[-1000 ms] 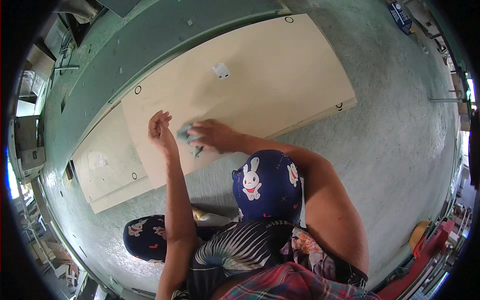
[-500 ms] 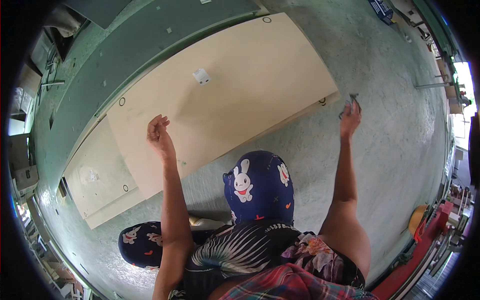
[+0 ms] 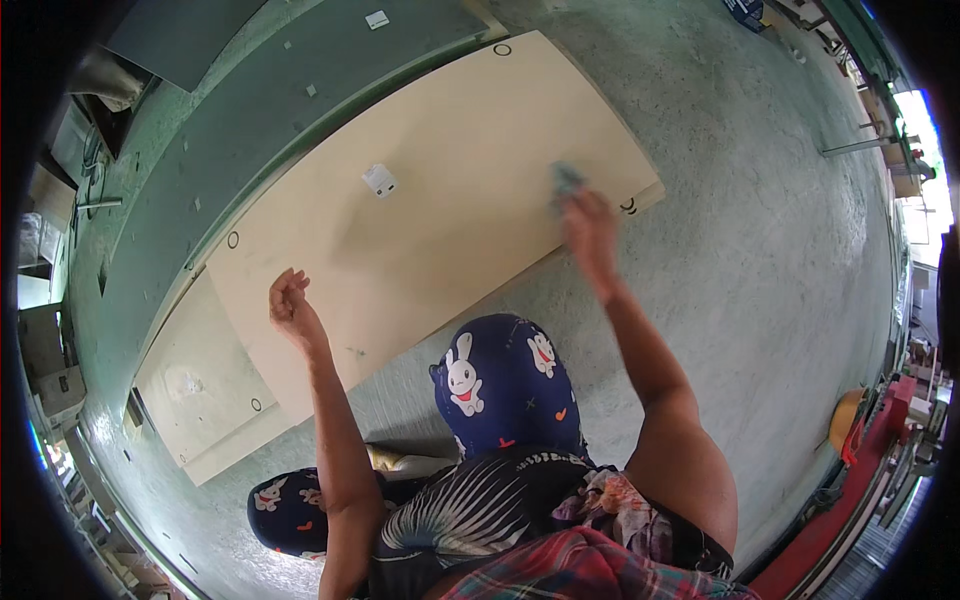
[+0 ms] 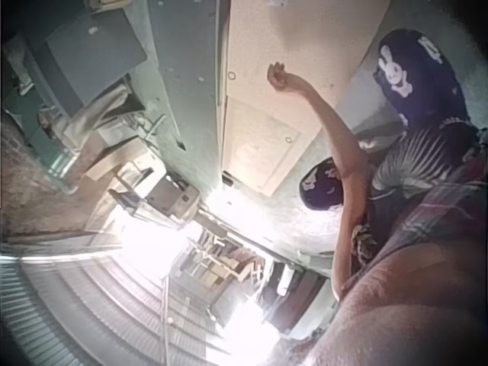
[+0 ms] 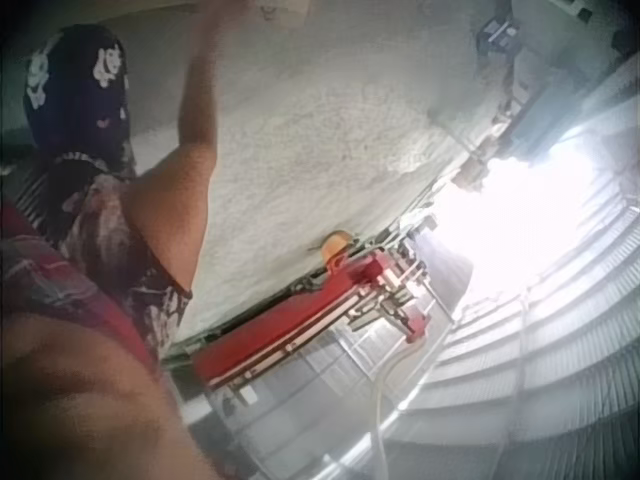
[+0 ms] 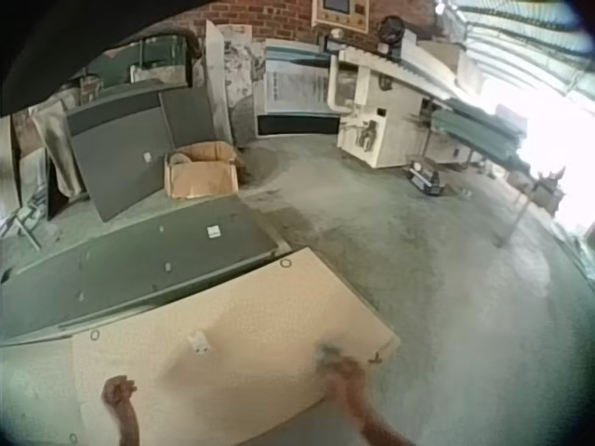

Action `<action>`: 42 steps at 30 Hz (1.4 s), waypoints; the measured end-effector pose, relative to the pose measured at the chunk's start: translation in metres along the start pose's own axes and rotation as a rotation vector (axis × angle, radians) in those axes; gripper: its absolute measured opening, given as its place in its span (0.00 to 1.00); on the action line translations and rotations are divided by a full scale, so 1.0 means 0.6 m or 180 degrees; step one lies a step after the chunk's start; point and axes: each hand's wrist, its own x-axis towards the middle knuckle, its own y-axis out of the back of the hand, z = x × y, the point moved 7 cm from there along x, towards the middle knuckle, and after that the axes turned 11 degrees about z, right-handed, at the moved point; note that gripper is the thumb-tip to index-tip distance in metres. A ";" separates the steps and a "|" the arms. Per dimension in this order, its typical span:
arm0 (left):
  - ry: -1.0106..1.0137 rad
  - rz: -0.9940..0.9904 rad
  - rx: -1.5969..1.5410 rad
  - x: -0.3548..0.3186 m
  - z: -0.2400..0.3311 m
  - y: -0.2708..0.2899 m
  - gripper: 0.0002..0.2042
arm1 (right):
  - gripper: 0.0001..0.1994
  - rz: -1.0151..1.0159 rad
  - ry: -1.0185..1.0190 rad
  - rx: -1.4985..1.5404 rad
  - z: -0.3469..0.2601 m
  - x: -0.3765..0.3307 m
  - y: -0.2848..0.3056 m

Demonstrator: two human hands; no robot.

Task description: The recorder uses a cloth to wipe down flat wooden furniture components in a factory setting.

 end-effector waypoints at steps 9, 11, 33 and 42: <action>-0.0179 -0.0243 0.0142 -0.028 -0.005 -0.046 0.09 | 0.15 0.1172 -0.1107 -0.0409 0.190 0.085 0.045; -0.0252 -0.0213 0.0263 -0.020 0.002 -0.044 0.09 | 0.15 0.0719 -0.0567 -0.0220 0.118 0.124 -0.030; -0.0387 -0.0232 0.0935 -0.027 -0.019 -0.057 0.09 | 0.21 -0.0352 -0.1011 -0.0458 0.328 0.424 -0.259; -0.0316 -0.0375 0.0591 -0.025 -0.018 -0.077 0.10 | 0.21 -0.0142 -0.0836 -0.0284 0.341 0.247 -0.113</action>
